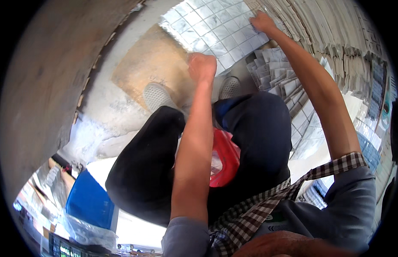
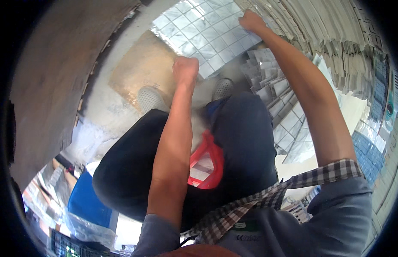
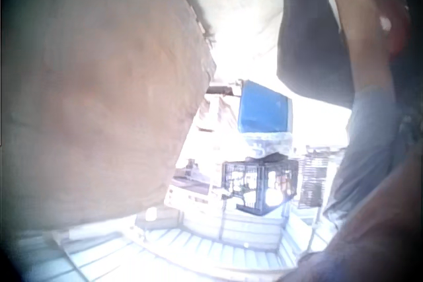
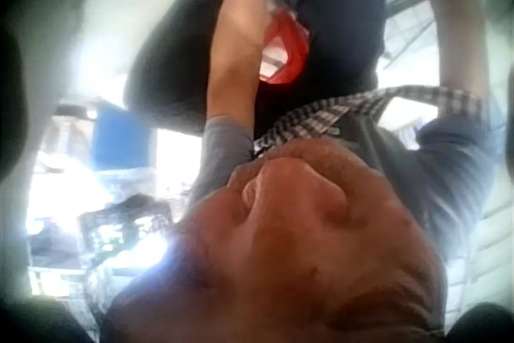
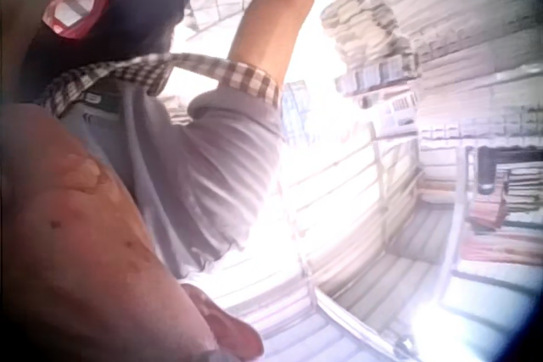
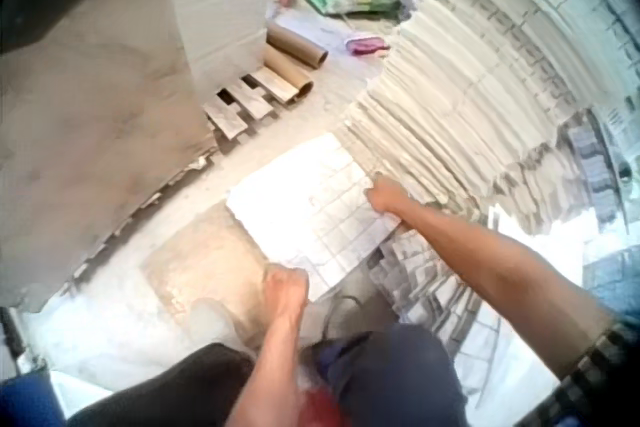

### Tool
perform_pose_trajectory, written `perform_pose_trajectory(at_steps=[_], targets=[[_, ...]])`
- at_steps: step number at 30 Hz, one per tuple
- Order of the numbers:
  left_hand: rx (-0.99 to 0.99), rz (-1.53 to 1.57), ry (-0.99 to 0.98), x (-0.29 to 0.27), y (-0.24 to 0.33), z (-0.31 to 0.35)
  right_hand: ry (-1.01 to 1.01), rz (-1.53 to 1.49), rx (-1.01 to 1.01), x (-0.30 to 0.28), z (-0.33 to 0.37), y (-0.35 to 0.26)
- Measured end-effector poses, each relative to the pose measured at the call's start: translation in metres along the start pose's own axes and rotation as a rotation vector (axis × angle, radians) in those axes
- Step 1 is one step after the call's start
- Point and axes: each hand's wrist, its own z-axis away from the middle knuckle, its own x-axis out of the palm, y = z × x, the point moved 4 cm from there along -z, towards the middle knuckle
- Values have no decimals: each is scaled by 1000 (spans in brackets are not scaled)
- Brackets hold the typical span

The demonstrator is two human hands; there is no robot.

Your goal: The person sits on a red stool on the floor and repeatedly takes stacks of white square tiles from a nearby pile. They place the tiles into clear plastic bags, fold the bags closed, and then stack the packaged tiles onto a growing pile on the floor.

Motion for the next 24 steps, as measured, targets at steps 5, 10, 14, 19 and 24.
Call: perform_pose_trajectory(at_steps=[5, 10, 14, 19, 24], targets=[[267, 161, 242, -109, 62, 42, -380, -284, -615, -90, 89, -126], [651, 451, 211, -275, 104, 148, -368, -359, -936, -135, 229, -221], [710, 376, 626, -346, 28, 228, -539, -388, -988, -113, 314, -226], [-16, -133, 831, -331, -307, 236, -736, 39, -929, -95, 310, -222], [-387, 74, 612, -232, -562, 224, -398, -272, -916, -96, 287, -237]])
